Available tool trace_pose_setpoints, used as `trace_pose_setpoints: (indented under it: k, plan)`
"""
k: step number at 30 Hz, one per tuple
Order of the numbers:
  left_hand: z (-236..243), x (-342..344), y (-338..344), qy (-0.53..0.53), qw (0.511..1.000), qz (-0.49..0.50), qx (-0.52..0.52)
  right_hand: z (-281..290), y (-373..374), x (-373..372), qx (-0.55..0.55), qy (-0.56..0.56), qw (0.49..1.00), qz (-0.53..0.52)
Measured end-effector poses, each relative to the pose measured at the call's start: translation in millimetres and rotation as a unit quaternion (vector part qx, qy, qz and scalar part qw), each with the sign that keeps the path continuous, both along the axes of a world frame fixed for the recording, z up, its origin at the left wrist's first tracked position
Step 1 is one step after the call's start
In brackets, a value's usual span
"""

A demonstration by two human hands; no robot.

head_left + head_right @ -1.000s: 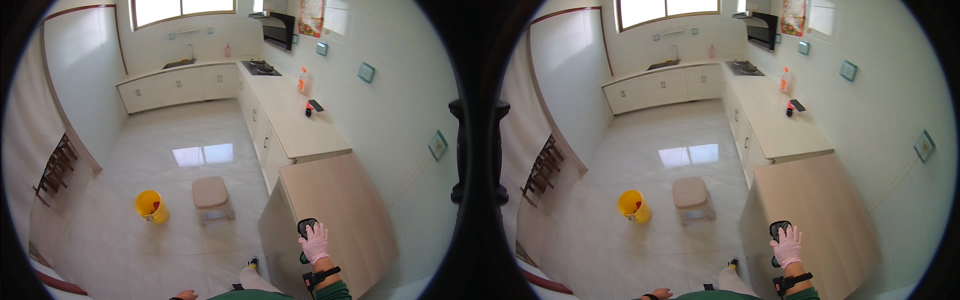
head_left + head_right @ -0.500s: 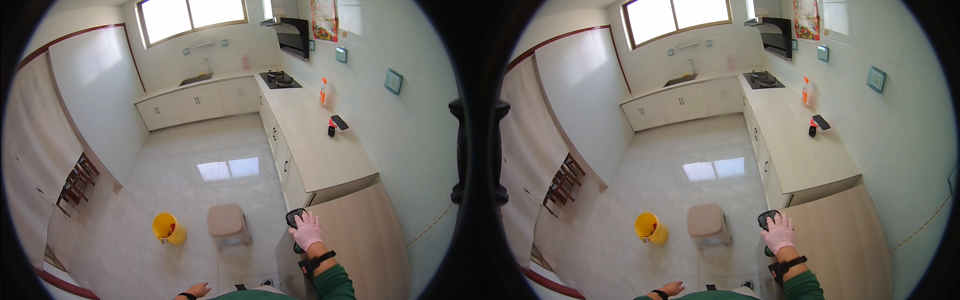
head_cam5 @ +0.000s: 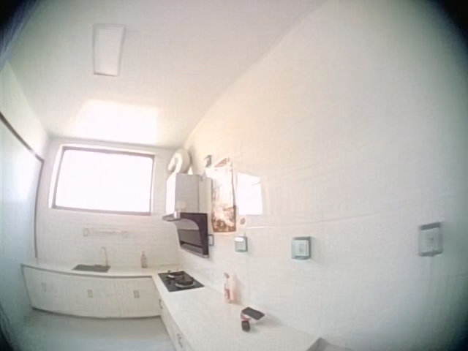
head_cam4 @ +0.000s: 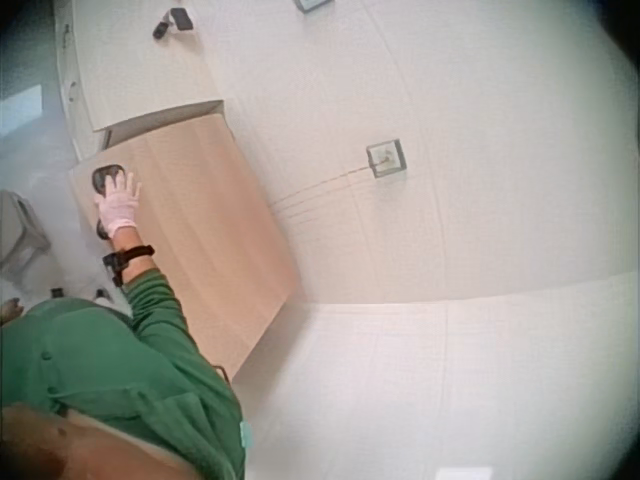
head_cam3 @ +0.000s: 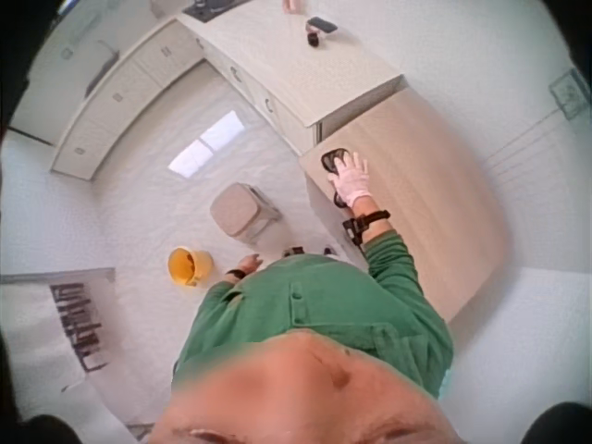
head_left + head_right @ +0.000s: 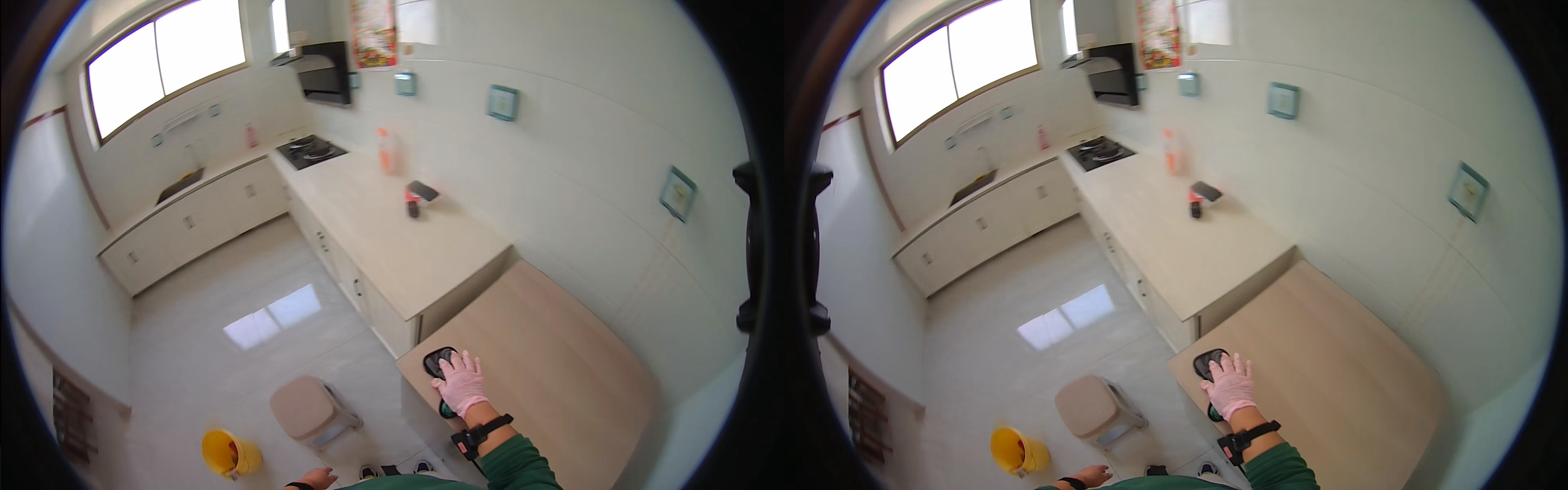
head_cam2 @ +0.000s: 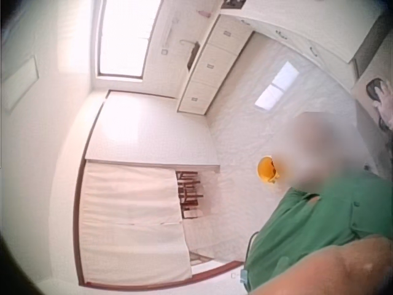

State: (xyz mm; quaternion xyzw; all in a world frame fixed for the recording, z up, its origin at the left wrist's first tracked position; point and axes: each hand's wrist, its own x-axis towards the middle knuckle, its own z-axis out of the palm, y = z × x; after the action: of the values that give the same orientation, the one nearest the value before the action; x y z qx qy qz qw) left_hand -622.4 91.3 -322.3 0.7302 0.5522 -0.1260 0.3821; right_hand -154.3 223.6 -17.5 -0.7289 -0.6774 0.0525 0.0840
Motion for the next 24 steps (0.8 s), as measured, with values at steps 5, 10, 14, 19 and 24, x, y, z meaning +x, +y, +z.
trace_pose_setpoints:
  k: [5, 10, 14, 19, 24]
  plan:
    - [1, -1, 53, 0.034, 0.997, -0.065, -0.034, -15, -97, 75, 0.065, -0.013, 0.982, -0.175]
    - [38, 29, 105, 0.030, 0.981, -0.190, -0.038, -33, -220, 152, 0.057, -0.061, 0.922, -0.378]
    - [64, 82, 117, -0.001, 0.971, -0.234, -0.051, -25, -314, 188, 0.012, -0.038, 0.818, -0.573]
    - [86, 107, 121, -0.023, 0.966, -0.255, -0.024, -3, -345, 195, -0.019, -0.007, 0.698, -0.716]
    - [18, 50, 137, -0.029, 0.976, -0.216, -0.004, 2, -271, 185, -0.055, -0.038, 0.733, -0.677]
